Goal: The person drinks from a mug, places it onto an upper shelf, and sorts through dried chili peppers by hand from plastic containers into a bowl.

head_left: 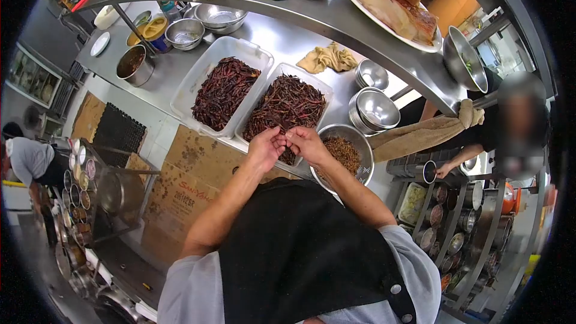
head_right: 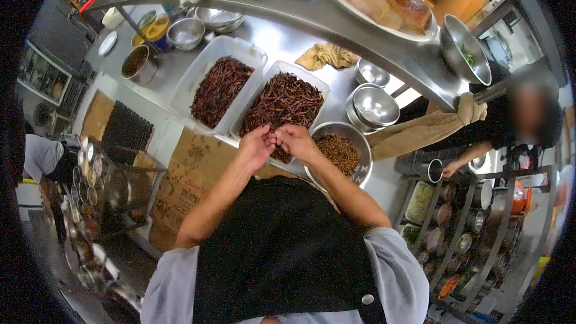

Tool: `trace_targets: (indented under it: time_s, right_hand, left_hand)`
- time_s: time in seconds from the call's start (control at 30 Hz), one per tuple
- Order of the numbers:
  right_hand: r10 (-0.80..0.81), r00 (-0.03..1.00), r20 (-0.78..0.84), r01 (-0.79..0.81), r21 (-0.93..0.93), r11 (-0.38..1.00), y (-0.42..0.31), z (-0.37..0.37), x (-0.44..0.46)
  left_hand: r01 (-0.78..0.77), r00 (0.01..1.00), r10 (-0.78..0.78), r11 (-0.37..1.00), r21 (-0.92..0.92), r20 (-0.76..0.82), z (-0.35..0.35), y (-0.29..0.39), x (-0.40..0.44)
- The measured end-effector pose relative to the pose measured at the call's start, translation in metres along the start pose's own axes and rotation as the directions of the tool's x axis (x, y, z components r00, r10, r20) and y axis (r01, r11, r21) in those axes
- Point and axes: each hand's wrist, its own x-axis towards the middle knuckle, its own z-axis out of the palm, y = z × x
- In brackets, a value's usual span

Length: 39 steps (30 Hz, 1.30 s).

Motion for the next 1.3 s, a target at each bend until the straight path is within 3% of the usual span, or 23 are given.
trace_targets:
  time_s: [0.33,0.4,0.47,0.53,0.6,0.67,0.77,0.8,0.87,1.0,1.07,1.1,1.17,1.3]
  right_hand:
    - [-0.051,0.998,0.037,0.041,0.237,0.971,-0.003,-0.006,-0.004]
    - [-0.092,0.994,-0.054,0.101,0.204,0.974,-0.019,-0.007,-0.002]
    - [-0.108,0.993,-0.047,0.114,0.157,0.981,-0.031,-0.009,-0.002]
    - [0.003,1.0,-0.018,-0.003,-0.006,1.0,-0.04,-0.007,-0.005]
    - [0.023,1.0,0.018,-0.022,-0.033,0.999,-0.032,-0.01,-0.003]
    - [0.044,0.998,0.052,-0.041,-0.058,0.997,-0.026,-0.009,-0.003]
    - [0.067,0.995,0.079,-0.052,-0.171,0.984,-0.024,-0.005,-0.005]
    - [0.057,0.994,0.093,-0.036,-0.205,0.978,-0.022,-0.004,-0.004]
    - [0.048,0.994,0.103,-0.022,-0.234,0.972,-0.019,-0.005,-0.004]
    - [0.038,0.993,0.116,-0.007,-0.251,0.968,-0.011,-0.008,-0.002]
    - [0.027,0.993,0.119,0.005,-0.262,0.965,-0.01,-0.006,-0.002]
    - [0.028,0.994,0.103,0.002,-0.282,0.96,-0.011,-0.002,-0.002]
    - [0.029,0.996,0.084,-0.002,-0.3,0.954,-0.011,0.001,-0.003]
    - [0.04,0.995,0.088,-0.014,-0.277,0.961,-0.011,0.001,-0.005]
  left_hand:
    - [0.104,0.98,-0.089,0.992,0.074,-0.18,-0.003,-0.004,0.0]
    - [0.128,0.962,-0.114,0.991,0.04,-0.249,-0.006,-0.002,-0.003]
    - [0.065,0.979,-0.053,0.996,0.057,-0.195,0.005,0.002,-0.008]
    - [0.002,0.989,0.008,0.998,0.064,-0.146,0.018,0.01,-0.018]
    - [-0.145,0.988,0.152,0.979,0.145,-0.038,0.024,0.023,-0.019]
    - [-0.183,0.983,0.179,0.973,0.138,0.041,0.025,0.031,-0.018]
    - [-0.292,0.937,0.347,0.838,0.461,-0.036,0.031,0.032,-0.021]
    - [-0.291,0.938,0.345,0.837,0.464,-0.035,0.028,0.032,-0.02]
    - [-0.272,0.931,0.365,0.699,0.661,-0.003,0.022,0.032,-0.021]
    - [-0.303,0.904,0.428,0.629,0.716,0.007,0.025,0.026,-0.024]
    - [-0.363,0.878,0.464,0.489,0.793,0.117,0.023,0.022,-0.021]
    - [-0.364,0.878,0.464,0.488,0.793,0.118,0.023,0.021,-0.021]
    - [-0.413,0.794,0.571,0.258,0.873,0.207,0.024,0.018,-0.023]
    - [-0.453,0.779,0.586,0.277,0.847,0.224,0.028,0.019,-0.027]
